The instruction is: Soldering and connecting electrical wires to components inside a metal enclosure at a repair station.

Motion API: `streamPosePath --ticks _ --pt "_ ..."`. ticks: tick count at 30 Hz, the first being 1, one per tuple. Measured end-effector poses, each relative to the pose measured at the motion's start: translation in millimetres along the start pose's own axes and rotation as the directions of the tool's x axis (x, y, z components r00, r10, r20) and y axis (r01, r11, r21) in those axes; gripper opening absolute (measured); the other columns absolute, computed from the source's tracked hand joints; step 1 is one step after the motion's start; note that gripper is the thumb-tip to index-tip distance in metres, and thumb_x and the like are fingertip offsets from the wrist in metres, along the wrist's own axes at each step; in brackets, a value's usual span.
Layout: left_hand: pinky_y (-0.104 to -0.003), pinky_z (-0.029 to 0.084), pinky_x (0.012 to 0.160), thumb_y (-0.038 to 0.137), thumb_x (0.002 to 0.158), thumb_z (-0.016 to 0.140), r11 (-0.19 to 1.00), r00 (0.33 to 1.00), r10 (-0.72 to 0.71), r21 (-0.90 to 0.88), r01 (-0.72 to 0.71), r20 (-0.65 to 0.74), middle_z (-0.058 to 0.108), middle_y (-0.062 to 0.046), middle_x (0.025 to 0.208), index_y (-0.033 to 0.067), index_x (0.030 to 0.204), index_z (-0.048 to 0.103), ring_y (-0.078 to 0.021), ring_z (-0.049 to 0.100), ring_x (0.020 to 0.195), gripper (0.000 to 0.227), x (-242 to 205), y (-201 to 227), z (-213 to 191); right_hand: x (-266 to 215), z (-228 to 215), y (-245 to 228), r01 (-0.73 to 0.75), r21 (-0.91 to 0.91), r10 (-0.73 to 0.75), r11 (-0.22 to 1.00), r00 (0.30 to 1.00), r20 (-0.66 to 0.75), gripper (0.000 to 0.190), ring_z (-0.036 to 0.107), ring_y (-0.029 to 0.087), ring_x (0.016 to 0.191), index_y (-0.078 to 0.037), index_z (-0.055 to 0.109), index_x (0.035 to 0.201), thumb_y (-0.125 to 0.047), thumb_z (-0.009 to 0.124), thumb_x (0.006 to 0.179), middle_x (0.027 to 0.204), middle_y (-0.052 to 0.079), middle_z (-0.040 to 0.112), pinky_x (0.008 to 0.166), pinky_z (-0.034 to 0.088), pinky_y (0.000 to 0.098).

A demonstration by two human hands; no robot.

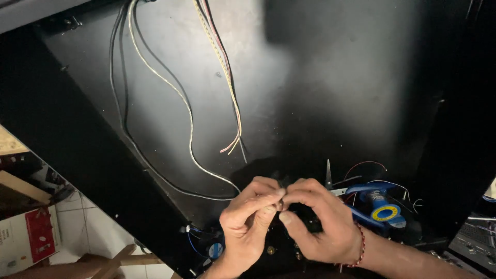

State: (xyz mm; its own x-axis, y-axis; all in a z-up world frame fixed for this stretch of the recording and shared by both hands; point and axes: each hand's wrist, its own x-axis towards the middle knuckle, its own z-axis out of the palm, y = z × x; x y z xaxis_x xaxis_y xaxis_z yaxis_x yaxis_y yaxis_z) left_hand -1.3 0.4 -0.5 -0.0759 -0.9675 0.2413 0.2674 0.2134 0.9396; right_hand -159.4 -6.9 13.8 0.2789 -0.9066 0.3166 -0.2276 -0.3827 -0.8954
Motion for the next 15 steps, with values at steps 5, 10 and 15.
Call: streamPosePath --ticks 5,10,15 --pt "-0.036 0.059 0.08 0.006 0.104 0.061 0.995 0.997 0.058 0.089 -0.054 -0.048 0.068 -0.016 0.098 0.0009 0.118 0.068 -0.0308 0.066 0.091 0.016 -1 -5 4 0 -3 11 0.017 -0.088 -0.015 0.996 1.0 0.025 0.012 0.072 0.026 0.086 0.004 0.064 0.103 -0.005 0.06 0.096 0.097 0.017 0.069 0.08 0.061 0.0314" --pt "-0.031 0.061 0.074 0.007 0.102 0.062 0.962 0.991 0.116 0.255 -0.095 -0.068 0.063 -0.017 0.102 -0.0011 0.118 0.068 -0.0255 0.066 0.085 0.019 -1 -3 8 10 -10 9 -0.102 0.051 0.097 0.993 0.99 0.099 0.012 0.056 0.015 0.066 -0.001 0.058 0.099 -0.008 0.049 0.102 0.085 0.009 0.06 0.061 0.05 0.0256" --pt "-0.029 0.058 0.071 0.003 0.093 0.071 0.907 0.977 0.174 0.405 -0.112 -0.119 0.06 -0.02 0.105 -0.0075 0.104 0.073 -0.0237 0.068 0.08 0.016 -5 -6 13 16 -23 2 -0.378 0.279 0.31 0.883 0.915 0.259 0.016 0.049 0.011 0.061 -0.005 0.059 0.091 -0.01 0.049 0.103 0.072 0.002 0.053 0.059 0.044 0.026"
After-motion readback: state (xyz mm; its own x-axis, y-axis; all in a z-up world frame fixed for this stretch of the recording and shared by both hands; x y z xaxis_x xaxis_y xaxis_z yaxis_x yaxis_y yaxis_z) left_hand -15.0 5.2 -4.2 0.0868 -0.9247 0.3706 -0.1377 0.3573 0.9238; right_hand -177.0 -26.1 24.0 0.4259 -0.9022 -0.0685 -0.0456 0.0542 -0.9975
